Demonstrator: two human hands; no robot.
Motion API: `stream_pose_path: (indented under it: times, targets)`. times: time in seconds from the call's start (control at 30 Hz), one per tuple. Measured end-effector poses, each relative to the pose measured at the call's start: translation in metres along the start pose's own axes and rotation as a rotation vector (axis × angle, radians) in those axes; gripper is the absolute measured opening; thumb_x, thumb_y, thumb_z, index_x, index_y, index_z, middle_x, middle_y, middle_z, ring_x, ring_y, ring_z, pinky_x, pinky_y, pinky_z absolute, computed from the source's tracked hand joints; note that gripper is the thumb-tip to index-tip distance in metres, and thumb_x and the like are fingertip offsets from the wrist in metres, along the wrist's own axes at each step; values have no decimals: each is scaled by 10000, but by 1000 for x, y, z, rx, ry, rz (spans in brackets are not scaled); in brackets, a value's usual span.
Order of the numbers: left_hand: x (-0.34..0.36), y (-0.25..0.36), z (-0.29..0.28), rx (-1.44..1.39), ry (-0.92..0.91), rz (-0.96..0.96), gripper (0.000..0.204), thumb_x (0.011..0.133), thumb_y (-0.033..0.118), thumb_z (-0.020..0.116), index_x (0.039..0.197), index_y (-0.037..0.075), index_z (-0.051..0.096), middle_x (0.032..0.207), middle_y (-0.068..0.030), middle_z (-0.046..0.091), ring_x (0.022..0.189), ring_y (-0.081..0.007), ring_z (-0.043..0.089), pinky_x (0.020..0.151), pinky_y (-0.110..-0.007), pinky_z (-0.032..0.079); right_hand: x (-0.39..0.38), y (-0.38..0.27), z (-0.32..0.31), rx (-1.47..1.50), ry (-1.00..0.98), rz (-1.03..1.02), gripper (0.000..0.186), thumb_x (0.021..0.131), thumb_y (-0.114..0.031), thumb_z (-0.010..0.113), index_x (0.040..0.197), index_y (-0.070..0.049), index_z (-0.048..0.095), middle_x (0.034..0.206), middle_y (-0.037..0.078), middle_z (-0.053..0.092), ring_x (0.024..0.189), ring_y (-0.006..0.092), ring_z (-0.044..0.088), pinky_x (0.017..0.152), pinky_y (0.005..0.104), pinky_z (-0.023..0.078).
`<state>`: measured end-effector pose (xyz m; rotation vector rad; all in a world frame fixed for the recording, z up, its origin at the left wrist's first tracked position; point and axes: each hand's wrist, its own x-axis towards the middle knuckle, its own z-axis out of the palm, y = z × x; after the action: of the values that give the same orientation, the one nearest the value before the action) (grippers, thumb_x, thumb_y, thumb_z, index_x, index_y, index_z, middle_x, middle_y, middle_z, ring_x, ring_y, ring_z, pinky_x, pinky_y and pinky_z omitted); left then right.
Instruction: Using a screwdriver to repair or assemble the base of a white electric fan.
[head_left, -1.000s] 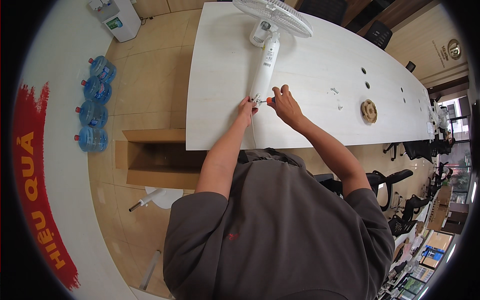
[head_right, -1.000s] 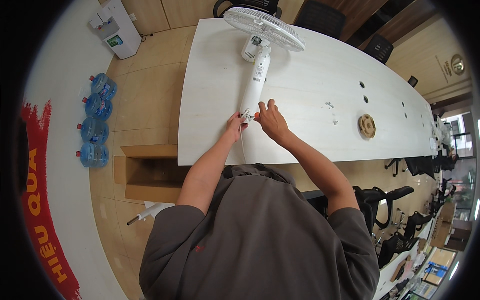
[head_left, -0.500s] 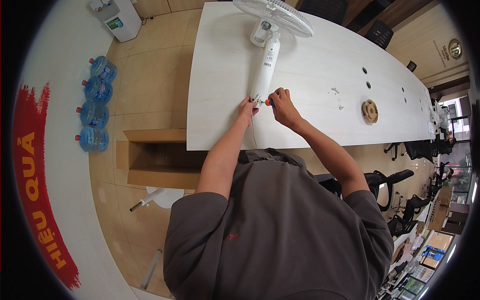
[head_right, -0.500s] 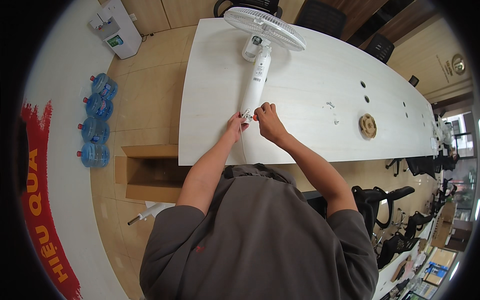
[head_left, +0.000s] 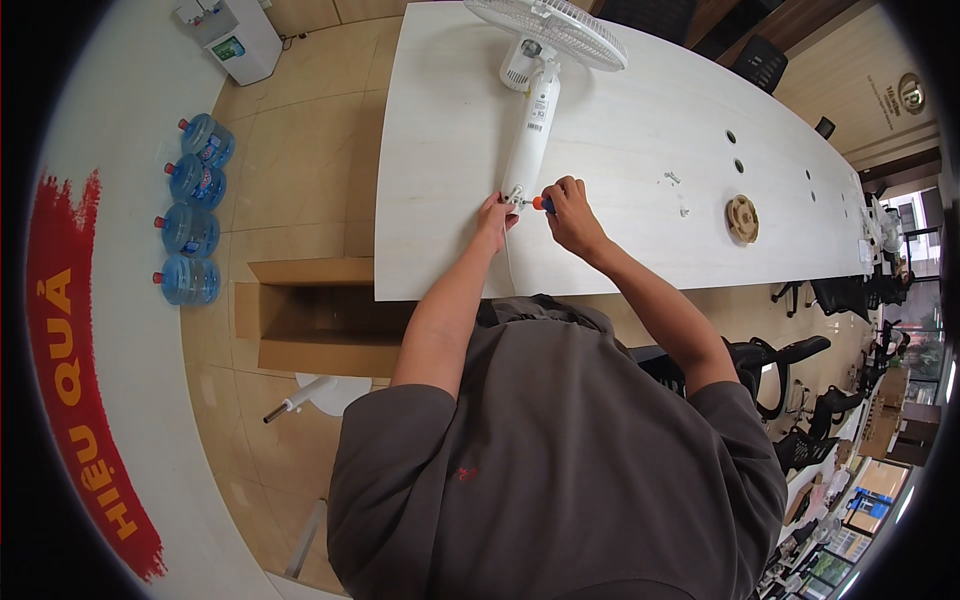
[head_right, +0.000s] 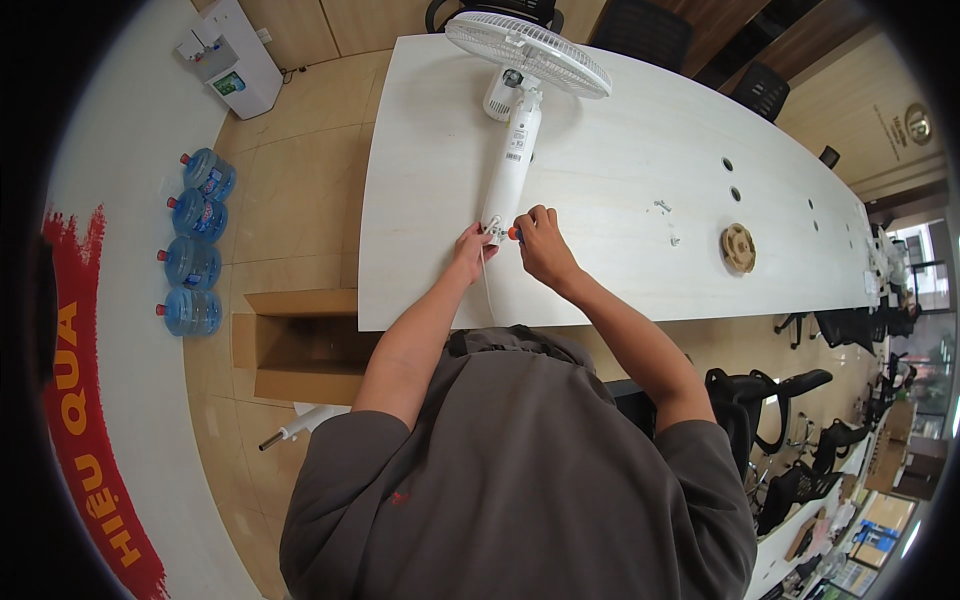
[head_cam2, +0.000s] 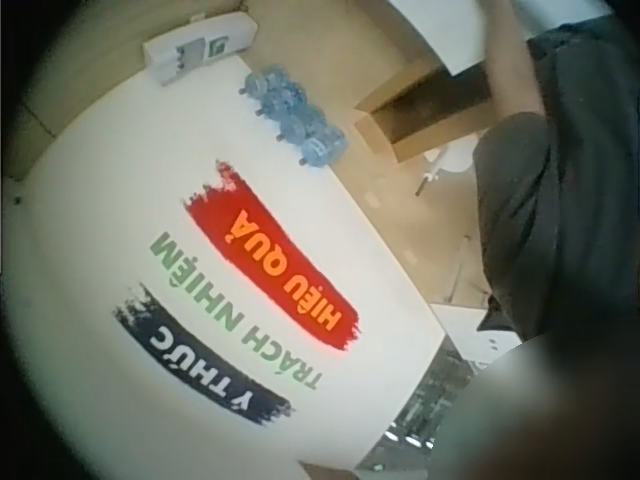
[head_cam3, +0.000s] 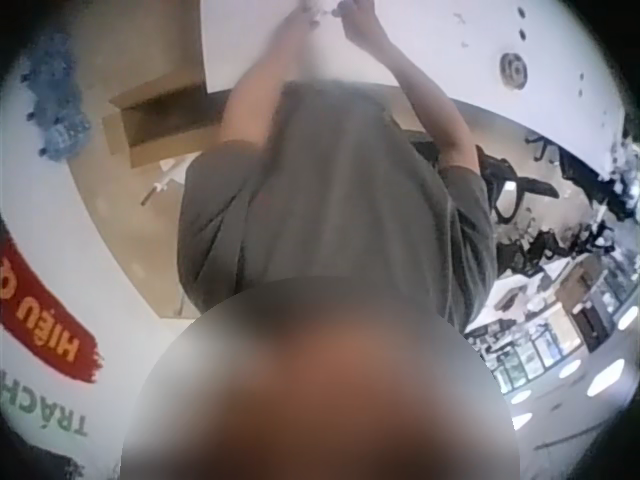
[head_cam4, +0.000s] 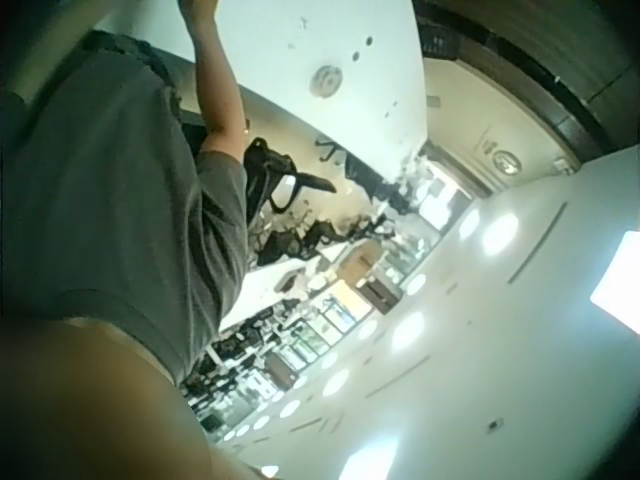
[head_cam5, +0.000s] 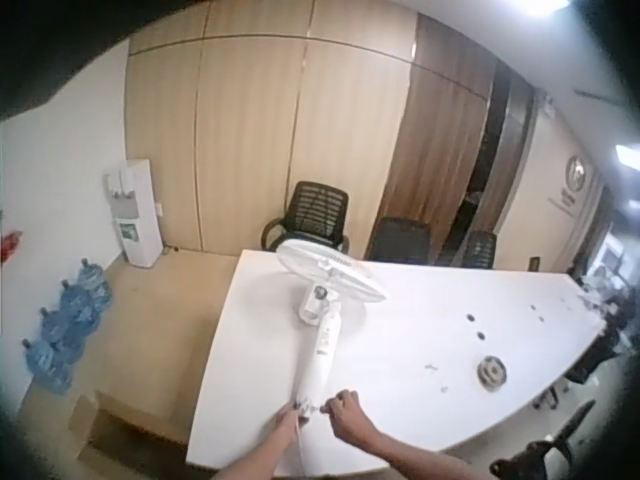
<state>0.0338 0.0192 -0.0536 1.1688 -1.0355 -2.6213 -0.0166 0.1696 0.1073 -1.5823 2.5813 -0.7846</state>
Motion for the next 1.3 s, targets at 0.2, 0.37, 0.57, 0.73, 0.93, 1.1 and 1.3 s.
stream_pose_path:
  times: [0.2,0.37,0.57,0.73,0.93,1.1,1.3]
  targets:
    - [-5,1,5,18,34,-4,556,862,0,557,1395,105,437,1190,-56,593,984,-187,614,813,-336,538,3,1,7,-41,24,-22,271,765,87,564,1029,34,543,1035,223,491,956,387,455,839,456,429]
    - [-5,3,4,17,15,-4,595,848,-3,567,1413,100,412,1178,-46,584,934,-178,610,802,-324,530,8,-3,8,-77,50,-62,245,740,111,528,969,33,558,989,216,490,904,376,443,801,447,413]
    - [-1,-1,1,3,-26,-2,639,833,-6,577,1435,92,384,1176,-40,567,911,-173,601,803,-323,518,13,-7,7,-144,-52,-77,232,730,106,551,949,28,561,960,213,493,913,372,443,805,445,410]
    - [-6,2,4,-5,-20,0,632,835,-6,573,1430,91,386,1180,-38,563,942,-176,600,822,-334,509,18,-9,4,-215,-72,-96,165,786,28,599,944,29,550,959,219,497,900,374,493,760,444,454]
    - [-12,6,8,5,20,-6,621,834,-2,575,1421,95,397,1157,-37,570,938,-170,598,819,-331,509,29,-23,-10,-184,-206,255,295,869,-219,672,939,26,523,854,240,615,726,383,662,563,448,532]
    - [-12,7,7,25,11,-6,613,834,0,576,1415,108,411,1134,-31,580,890,-155,592,785,-313,517,32,-26,-16,-269,-219,351,375,860,-302,688,929,25,517,685,214,661,629,367,674,533,455,532]
    - [-11,7,7,-4,17,-6,601,829,6,577,1402,102,421,1117,-26,579,878,-151,598,763,-297,521,28,-12,-19,-319,-307,82,232,825,-99,661,1034,-58,569,909,213,605,748,367,658,624,428,548]
